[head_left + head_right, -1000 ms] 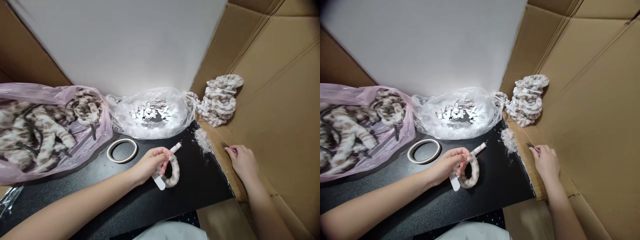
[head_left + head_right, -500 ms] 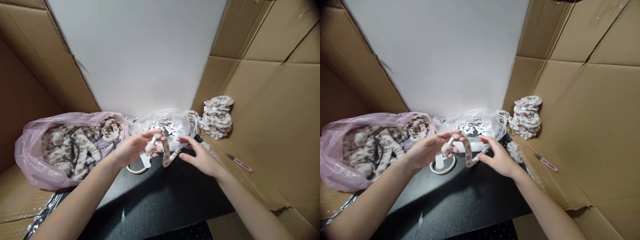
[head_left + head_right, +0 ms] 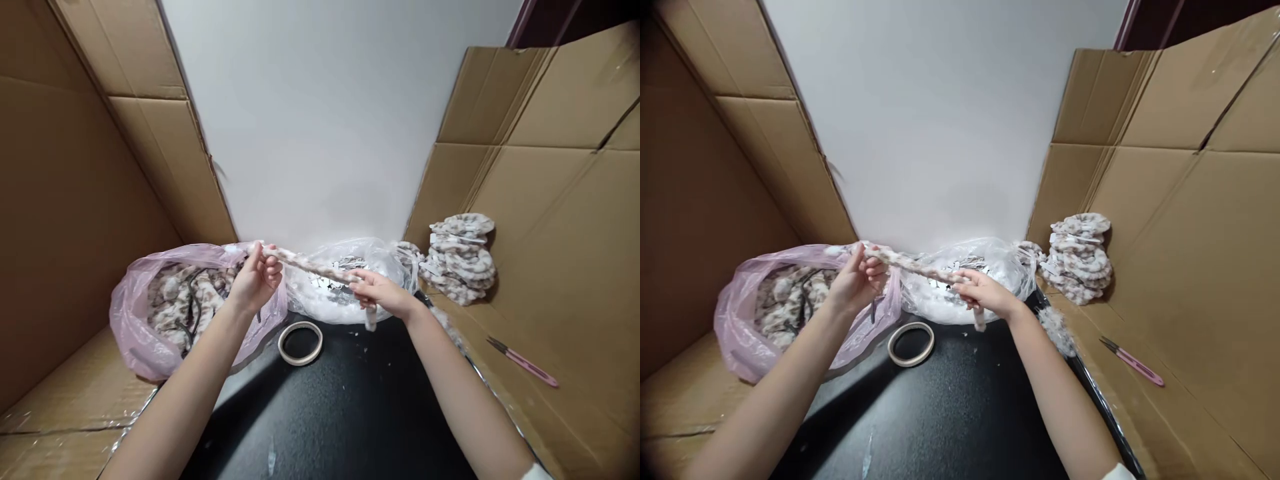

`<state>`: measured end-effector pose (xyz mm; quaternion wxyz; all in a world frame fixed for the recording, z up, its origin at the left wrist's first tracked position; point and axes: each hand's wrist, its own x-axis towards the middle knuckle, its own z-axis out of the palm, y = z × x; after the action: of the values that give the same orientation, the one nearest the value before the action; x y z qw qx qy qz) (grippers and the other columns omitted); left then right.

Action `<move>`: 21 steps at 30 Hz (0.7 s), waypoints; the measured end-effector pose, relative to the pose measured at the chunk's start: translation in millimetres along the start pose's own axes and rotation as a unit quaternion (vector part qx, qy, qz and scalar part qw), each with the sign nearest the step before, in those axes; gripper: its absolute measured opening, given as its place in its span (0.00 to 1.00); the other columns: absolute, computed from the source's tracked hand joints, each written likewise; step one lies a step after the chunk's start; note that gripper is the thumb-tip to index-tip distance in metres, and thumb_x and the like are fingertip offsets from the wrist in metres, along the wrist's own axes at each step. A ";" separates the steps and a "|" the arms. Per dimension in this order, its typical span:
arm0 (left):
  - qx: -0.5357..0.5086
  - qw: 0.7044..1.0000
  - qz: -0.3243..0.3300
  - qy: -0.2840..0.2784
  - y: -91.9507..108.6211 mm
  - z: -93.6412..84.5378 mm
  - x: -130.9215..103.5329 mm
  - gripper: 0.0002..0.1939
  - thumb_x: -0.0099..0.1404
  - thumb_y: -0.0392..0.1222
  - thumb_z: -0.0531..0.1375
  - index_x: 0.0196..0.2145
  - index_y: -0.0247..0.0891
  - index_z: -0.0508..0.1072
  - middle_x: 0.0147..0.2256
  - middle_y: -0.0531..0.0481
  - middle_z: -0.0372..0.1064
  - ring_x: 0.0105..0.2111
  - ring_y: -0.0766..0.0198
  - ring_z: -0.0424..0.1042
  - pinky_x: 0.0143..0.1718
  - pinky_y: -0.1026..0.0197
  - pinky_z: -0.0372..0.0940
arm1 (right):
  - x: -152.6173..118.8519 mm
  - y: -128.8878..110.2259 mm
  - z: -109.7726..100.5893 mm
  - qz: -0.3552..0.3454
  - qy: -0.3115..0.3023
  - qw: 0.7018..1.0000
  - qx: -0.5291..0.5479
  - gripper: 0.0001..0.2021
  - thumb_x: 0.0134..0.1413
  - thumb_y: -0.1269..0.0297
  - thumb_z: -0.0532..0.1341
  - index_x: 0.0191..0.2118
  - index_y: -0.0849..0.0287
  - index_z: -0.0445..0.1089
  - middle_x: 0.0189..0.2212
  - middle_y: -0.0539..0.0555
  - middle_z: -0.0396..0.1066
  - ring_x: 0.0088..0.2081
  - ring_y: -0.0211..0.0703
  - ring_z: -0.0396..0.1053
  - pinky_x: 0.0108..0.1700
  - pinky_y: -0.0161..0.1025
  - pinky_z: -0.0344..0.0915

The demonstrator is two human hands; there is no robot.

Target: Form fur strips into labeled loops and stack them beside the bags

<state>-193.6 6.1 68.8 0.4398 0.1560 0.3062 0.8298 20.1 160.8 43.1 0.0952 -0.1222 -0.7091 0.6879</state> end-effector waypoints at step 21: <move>0.373 0.903 -0.074 -0.199 -20.0 -6.6 -15.1 0.15 0.65 0.51 0.57 0.28 0.36 0.69 0.17 0.57 0.53 0.17 0.69 0.53 0.22 0.66 0.59 | -0.4 -1.2 -3.2 -0.139 0.102 0.978 -0.117 0.20 0.56 0.44 0.58 0.31 0.58 0.71 0.27 0.52 0.66 0.33 0.42 0.65 0.43 0.42 0.63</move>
<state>-175.9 -0.2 51.0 0.4618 0.4473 0.5099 0.5715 21.4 163.7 44.5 0.2468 -0.1025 -0.7812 0.5642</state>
